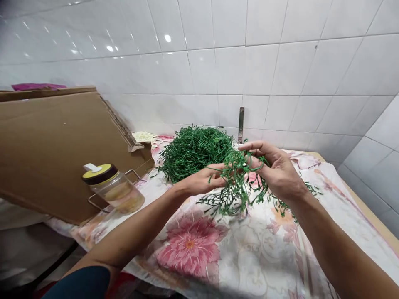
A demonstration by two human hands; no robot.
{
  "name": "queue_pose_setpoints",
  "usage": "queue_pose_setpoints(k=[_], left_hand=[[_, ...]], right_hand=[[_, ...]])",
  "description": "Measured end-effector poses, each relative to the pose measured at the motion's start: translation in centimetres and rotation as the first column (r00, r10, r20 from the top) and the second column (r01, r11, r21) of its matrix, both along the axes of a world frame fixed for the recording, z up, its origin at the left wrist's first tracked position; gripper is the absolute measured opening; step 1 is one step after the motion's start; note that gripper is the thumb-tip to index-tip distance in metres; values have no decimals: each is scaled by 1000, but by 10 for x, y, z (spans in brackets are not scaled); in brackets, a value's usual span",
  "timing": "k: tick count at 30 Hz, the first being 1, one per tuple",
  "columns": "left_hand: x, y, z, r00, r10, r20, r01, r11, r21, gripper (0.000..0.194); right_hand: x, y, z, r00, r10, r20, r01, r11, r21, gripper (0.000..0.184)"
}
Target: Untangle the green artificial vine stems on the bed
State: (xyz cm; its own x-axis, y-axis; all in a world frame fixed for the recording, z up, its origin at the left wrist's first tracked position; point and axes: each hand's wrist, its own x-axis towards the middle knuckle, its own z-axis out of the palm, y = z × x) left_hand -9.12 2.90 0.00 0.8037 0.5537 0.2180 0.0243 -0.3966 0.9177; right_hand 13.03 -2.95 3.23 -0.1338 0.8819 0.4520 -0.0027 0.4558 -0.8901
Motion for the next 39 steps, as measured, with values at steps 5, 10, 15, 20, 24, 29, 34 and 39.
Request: queue_pose_setpoints(k=[5, 10, 15, 20, 24, 29, 34, 39], left_hand=[[6, 7, -34, 998, -58, 29, 65, 914, -399, 56], [8, 2, -39, 998, 25, 54, 10, 828, -561, 54], [16, -7, -38, 995, -51, -80, 16, 920, -391, 37], [4, -2, -40, 910, 185, -372, -166, 983, 84, 25], [-15, 4, -36, 846, 361, -391, -291, 929, 228, 31], [-28, 5, -30, 838, 348, -420, -309, 937, 161, 37], [-37, 4, -27, 783, 531, -322, -418, 834, 360, 34], [-49, 6, -22, 713, 668, -211, -533, 713, 455, 35]], right_hand=[[17, 5, -14, 982, -119, 144, 114, 993, 40, 26], [31, 0, -28, 963, -215, 163, 217, 976, 2, 30], [25, 1, -42, 960, -245, 136, 259, 961, -96, 37], [29, -1, -41, 932, -255, 256, 296, 945, -139, 43], [38, -9, -37, 874, -320, 367, 385, 915, -120, 44], [42, -15, -39, 845, -418, 334, 462, 884, -64, 41], [41, -15, -45, 853, -479, 209, 498, 866, -47, 38], [43, -17, -45, 837, -534, 120, 541, 841, -29, 35]])
